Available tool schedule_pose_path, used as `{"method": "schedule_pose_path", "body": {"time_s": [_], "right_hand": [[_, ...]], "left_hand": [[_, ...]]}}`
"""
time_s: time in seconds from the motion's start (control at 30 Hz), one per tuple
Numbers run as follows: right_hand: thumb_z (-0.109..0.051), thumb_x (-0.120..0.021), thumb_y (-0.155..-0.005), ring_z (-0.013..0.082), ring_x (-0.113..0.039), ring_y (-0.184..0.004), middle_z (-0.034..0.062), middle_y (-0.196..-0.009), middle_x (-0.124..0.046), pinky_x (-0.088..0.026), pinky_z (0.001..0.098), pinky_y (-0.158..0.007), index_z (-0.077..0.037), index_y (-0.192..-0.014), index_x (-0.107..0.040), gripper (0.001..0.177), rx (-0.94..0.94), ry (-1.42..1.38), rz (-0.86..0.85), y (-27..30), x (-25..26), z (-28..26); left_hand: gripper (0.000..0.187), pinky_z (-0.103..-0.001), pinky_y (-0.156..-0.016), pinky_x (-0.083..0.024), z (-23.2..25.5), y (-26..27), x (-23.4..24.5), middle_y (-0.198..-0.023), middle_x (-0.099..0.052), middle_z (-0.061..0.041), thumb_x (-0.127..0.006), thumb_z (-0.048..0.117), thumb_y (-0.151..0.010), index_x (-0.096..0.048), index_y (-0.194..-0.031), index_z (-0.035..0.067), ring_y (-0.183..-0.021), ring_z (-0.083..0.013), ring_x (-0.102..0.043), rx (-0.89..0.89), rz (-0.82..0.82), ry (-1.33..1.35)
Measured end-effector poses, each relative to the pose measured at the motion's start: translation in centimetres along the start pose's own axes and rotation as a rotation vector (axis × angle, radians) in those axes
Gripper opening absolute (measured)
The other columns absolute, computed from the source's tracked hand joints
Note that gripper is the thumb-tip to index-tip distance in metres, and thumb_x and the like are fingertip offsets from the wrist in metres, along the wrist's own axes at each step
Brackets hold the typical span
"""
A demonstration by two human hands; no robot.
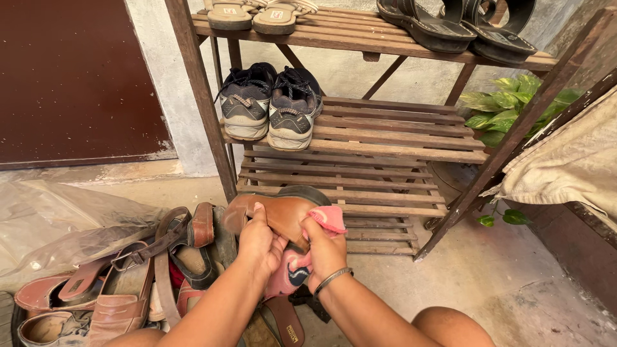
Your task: The person wipes the exterior and interior of a brown slip-on shoe with a pink cloth, then places it on a wooden shoe rack. The person repeats the process with a second brown slip-on shoe, wiping it thoroughly before placing it on the rack.
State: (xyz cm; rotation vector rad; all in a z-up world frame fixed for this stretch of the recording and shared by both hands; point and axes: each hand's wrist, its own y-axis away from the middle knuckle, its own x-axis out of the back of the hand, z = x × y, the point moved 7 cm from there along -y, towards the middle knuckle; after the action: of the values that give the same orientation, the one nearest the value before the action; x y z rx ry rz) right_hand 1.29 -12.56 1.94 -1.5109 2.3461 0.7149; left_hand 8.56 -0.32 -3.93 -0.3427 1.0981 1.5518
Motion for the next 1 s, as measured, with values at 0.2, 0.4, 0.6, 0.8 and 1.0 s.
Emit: {"method": "schedule_pose_path", "body": {"time_s": [0.2, 0.4, 0.6, 0.8, 1.0], "right_hand": [[-0.027, -0.079, -0.075, 0.0192, -0.052, -0.040, 0.0007, -0.079, -0.069, -0.041, 0.0340, -0.030, -0.015, -0.092, -0.071, 0.023, -0.059, 0.304, -0.237, -1.6, -1.0, -2.4], [-0.049, -0.076, -0.094, 0.0200, -0.058, -0.047, -0.0048, -0.071, -0.046, -0.058, 0.0481, -0.043, -0.020, -0.092, -0.056, 0.036, -0.410, 0.084, -0.551, -5.7, 0.8, -1.0], [-0.046, -0.071, -0.087, 0.0199, -0.075, -0.084, 0.0044, -0.103, -0.075, -0.061, 0.0390, -0.059, -0.016, -0.112, -0.067, 0.040, -0.430, 0.126, -0.432, -5.7, 1.8, -0.8], [-0.051, -0.069, -0.081, 0.0196, -0.077, -0.091, 0.0039, -0.103, -0.076, -0.067, 0.0421, -0.068, -0.019, -0.111, -0.064, 0.045, -0.479, 0.163, -0.198, -6.5, 3.8, -1.7], [-0.048, -0.074, -0.076, 0.0246, -0.071, -0.067, 0.0055, -0.083, -0.074, -0.050, 0.0424, -0.041, -0.017, -0.098, -0.068, 0.039, -0.380, 0.229, -0.269, -7.8, 3.4, -1.0]], "left_hand": [[0.034, -0.028, -0.062, -0.054, -0.8, -3.8, 1.7, -0.086, -0.065, -0.006, -0.053, 0.037, -0.107, -0.060, -0.108, 0.004, -0.067, -0.0136, -0.059, 0.008, -0.023, 0.144], [0.030, -0.025, -0.064, -0.054, -1.6, -2.6, 0.9, -0.084, -0.066, -0.003, -0.052, 0.034, -0.105, -0.060, -0.103, 0.006, -0.068, -0.0111, -0.060, 0.090, 0.014, 0.129], [0.032, -0.026, -0.057, -0.050, -2.1, -4.3, 1.7, -0.081, -0.064, -0.002, -0.056, 0.039, -0.105, -0.063, -0.101, 0.008, -0.062, -0.0110, -0.056, 0.089, -0.089, 0.042], [0.037, -0.033, -0.074, -0.060, -2.4, -1.8, 0.5, -0.097, -0.071, -0.010, -0.050, 0.037, -0.104, -0.061, -0.112, 0.003, -0.078, -0.0180, -0.069, 0.180, -0.006, -0.065], [0.038, -0.033, -0.078, -0.059, -2.3, -0.7, -0.9, -0.100, -0.071, -0.008, -0.050, 0.039, -0.104, -0.061, -0.115, 0.004, -0.084, -0.0180, -0.069, 0.165, -0.003, -0.112]]}}
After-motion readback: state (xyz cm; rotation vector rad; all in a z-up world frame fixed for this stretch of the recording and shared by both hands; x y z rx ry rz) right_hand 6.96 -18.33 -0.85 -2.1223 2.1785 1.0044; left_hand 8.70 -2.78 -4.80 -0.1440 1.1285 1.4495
